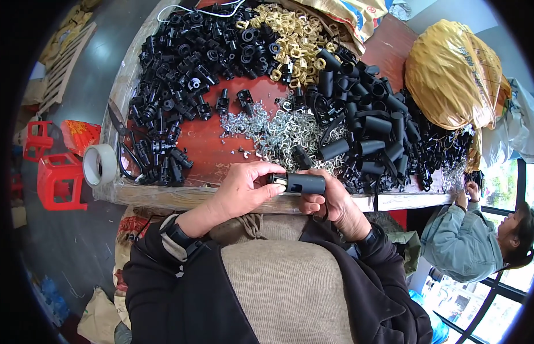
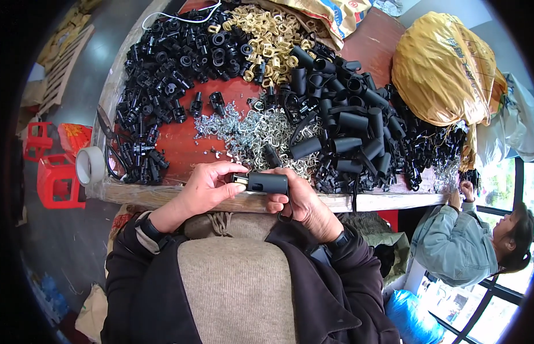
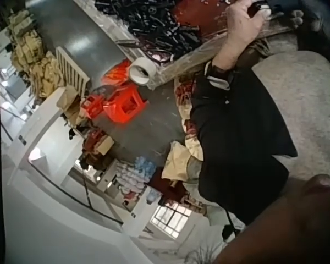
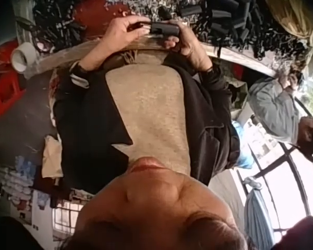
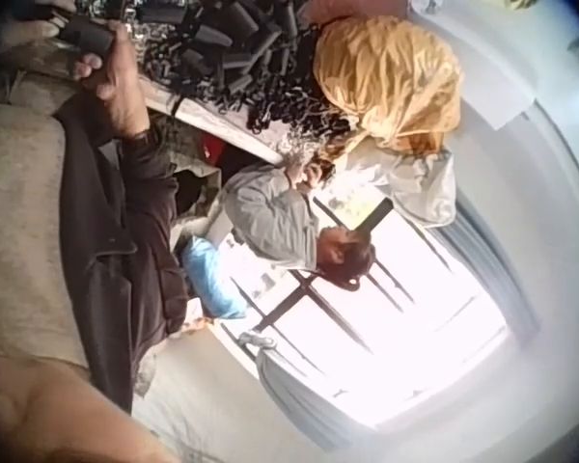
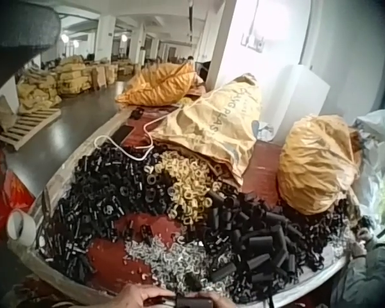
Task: The person assembles components by hand by inserting a small metal clip into a black plastic housing and then pushing a small black plastic pin into the assembly. They repeat this process multiple times, occasionally moving aside other parts to reach the metal clips before setting the completed units on the table.
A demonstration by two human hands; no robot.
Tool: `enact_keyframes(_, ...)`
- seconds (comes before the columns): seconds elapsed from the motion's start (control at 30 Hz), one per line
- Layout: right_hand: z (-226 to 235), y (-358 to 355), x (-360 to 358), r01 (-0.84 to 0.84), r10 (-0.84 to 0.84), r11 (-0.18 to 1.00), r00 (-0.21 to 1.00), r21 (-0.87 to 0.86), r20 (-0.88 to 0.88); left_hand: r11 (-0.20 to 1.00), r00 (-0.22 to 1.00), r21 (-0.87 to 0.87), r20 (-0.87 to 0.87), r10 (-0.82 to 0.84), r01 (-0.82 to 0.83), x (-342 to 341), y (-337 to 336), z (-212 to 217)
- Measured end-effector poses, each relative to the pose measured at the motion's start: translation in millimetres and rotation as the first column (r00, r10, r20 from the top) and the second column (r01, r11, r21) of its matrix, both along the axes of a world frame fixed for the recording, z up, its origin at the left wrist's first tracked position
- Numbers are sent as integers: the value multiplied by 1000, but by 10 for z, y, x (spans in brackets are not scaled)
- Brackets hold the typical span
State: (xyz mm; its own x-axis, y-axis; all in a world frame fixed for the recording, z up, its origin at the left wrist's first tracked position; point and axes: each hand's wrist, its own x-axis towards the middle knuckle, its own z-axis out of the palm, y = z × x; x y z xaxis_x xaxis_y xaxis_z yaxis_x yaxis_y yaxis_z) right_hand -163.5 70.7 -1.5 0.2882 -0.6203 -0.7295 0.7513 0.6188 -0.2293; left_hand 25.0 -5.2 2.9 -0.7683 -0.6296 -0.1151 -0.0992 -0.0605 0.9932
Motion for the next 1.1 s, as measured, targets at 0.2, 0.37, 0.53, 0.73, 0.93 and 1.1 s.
enact_keyframes(0.2,44,54,86,5,-3,998,999,-57,37,930,994,365,-78,75,-41,46,33,-41)
enact_keyframes(0.37,71,34,135,14,-14,997,1000,-76,7,893,996,449,-57,74,-41,50,-3,-69)
enact_keyframes(0.53,-77,-49,107,-41,43,998,998,-49,35,987,999,160,47,-8,0,-6,-55,-74)
enact_keyframes(0.73,37,-212,117,-9,-9,990,992,-141,-128,934,998,353,-8,62,-55,-60,-207,-15)
enact_keyframes(0.93,-4,-195,69,-331,-158,823,647,-462,-746,767,981,637,-89,170,-75,-25,-164,21)
enact_keyframes(1.1,293,-194,33,-508,-186,632,634,-586,-750,771,988,637,-117,103,-4,3,-94,57)
